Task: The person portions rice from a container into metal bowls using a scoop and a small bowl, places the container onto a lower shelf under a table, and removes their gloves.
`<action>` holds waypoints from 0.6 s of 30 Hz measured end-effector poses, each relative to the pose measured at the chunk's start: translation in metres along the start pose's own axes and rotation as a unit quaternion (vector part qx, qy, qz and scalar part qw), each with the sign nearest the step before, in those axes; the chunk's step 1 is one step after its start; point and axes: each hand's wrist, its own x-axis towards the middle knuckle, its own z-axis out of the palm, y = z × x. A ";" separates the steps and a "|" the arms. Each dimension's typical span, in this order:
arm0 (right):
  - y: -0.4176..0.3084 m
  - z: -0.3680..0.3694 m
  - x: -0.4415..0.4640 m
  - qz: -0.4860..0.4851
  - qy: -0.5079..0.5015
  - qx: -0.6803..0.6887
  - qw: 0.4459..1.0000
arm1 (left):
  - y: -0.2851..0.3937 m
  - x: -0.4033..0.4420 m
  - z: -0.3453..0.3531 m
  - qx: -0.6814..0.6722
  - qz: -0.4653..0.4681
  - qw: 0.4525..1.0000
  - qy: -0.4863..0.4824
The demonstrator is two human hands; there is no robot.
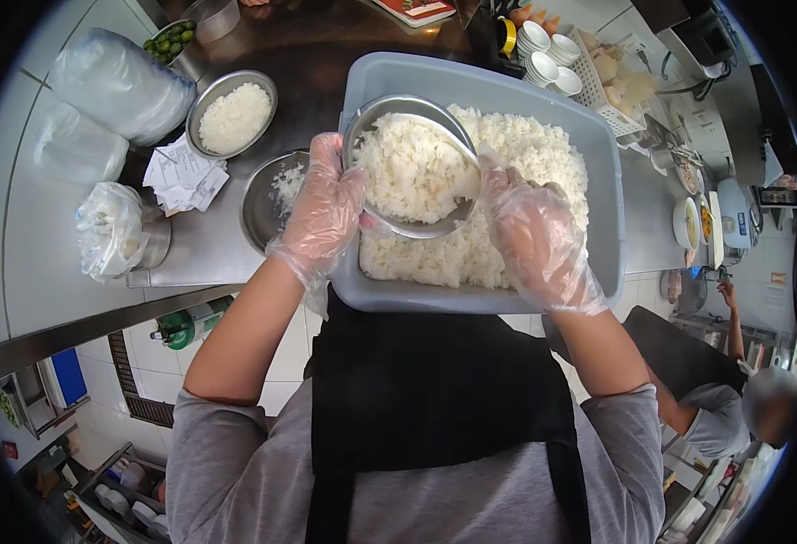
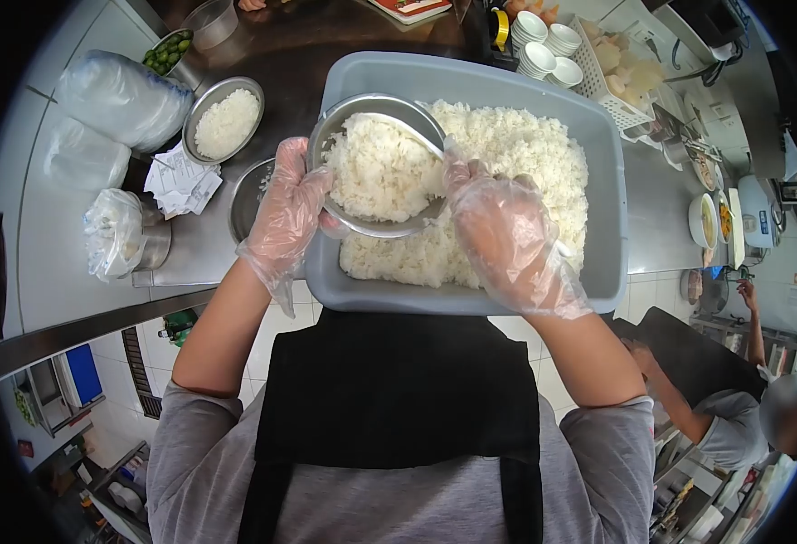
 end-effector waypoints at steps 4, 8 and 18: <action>-0.002 -0.017 0.004 0.061 -0.063 0.036 0.996 | -0.002 -0.008 -0.007 -0.026 0.002 1.000 0.013; -0.003 -0.019 0.000 0.039 -0.012 0.015 0.999 | -0.015 -0.010 -0.022 -0.133 -0.024 0.991 -0.002; 0.071 0.060 0.039 0.235 0.018 0.252 0.939 | -0.001 -0.051 -0.074 -0.240 0.029 0.957 0.159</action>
